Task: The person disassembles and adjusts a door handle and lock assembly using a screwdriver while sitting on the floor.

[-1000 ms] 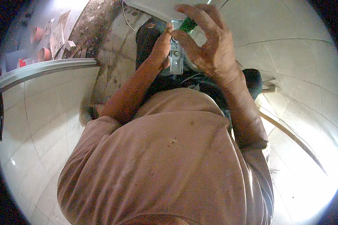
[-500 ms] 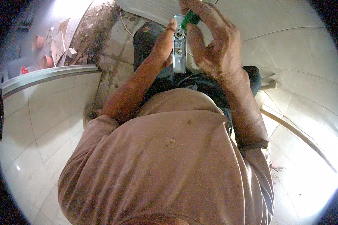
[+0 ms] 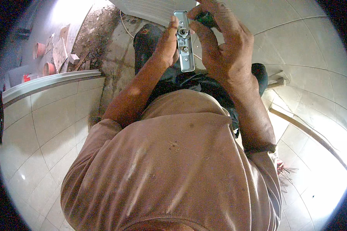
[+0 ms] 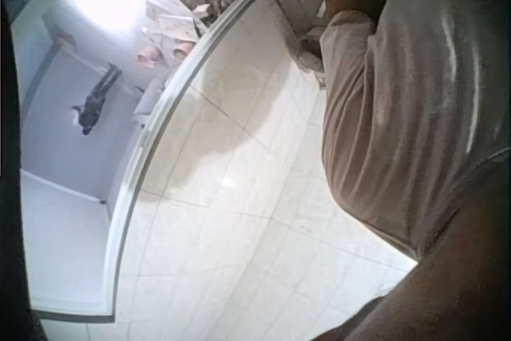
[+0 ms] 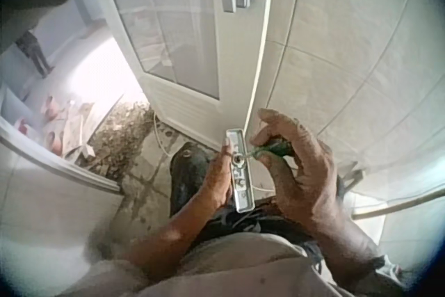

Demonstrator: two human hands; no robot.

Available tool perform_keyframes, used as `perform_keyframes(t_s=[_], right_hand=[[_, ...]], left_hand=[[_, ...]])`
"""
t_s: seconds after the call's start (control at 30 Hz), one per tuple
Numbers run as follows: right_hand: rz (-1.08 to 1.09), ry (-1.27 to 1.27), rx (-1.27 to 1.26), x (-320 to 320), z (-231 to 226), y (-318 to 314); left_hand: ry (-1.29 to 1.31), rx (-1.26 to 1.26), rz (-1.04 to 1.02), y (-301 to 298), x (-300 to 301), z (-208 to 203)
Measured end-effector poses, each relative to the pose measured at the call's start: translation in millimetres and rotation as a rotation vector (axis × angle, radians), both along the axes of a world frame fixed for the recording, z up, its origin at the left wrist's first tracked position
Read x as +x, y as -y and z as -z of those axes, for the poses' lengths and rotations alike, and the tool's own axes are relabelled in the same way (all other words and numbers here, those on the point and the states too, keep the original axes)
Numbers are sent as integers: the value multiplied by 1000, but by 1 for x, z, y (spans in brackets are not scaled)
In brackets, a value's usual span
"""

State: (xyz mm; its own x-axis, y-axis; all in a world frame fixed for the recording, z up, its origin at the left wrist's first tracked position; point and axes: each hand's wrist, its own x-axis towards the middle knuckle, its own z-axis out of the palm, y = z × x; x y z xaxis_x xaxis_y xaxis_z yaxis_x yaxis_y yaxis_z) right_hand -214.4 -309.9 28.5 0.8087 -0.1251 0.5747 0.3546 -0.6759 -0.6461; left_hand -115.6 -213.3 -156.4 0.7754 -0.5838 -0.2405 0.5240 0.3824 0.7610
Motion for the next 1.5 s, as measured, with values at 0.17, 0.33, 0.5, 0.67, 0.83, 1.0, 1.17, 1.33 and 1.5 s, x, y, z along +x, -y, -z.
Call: perform_keyframes(t_s=[0.17, 0.33, 0.5, 0.67, 0.83, 1.0, 1.17, 1.33, 1.5], right_hand=[[-44, 138, 104, -2, 8, 14], [-71, 289, 295, -8, 0, 18], [377, -355, 239, -22, 10, 45], [184, -811, 700, -19, 76, 49], [125, -719, 956, -21, 83, 34], [99, -689, 566, -16, 73, 46], [338, -585, -22, -18, 62, 37], [292, -582, -36, -28, 62, 39], [215, -684, 545, -28, 62, 57]], left_hand=[[-36, 39, 19, 0, -4, -18], [-17, 44, 62, -8, -3, -16], [-113, -174, 48, 1, -7, -23], [-89, -206, 121, 1, -12, -52], [-143, -368, 95, 14, -14, -59], [-103, -499, 34, 36, -15, -42], [-378, -676, 113, 43, -13, -33], [-439, -779, 211, 47, -16, -8], [-374, -567, 33, 36, -26, -60]])
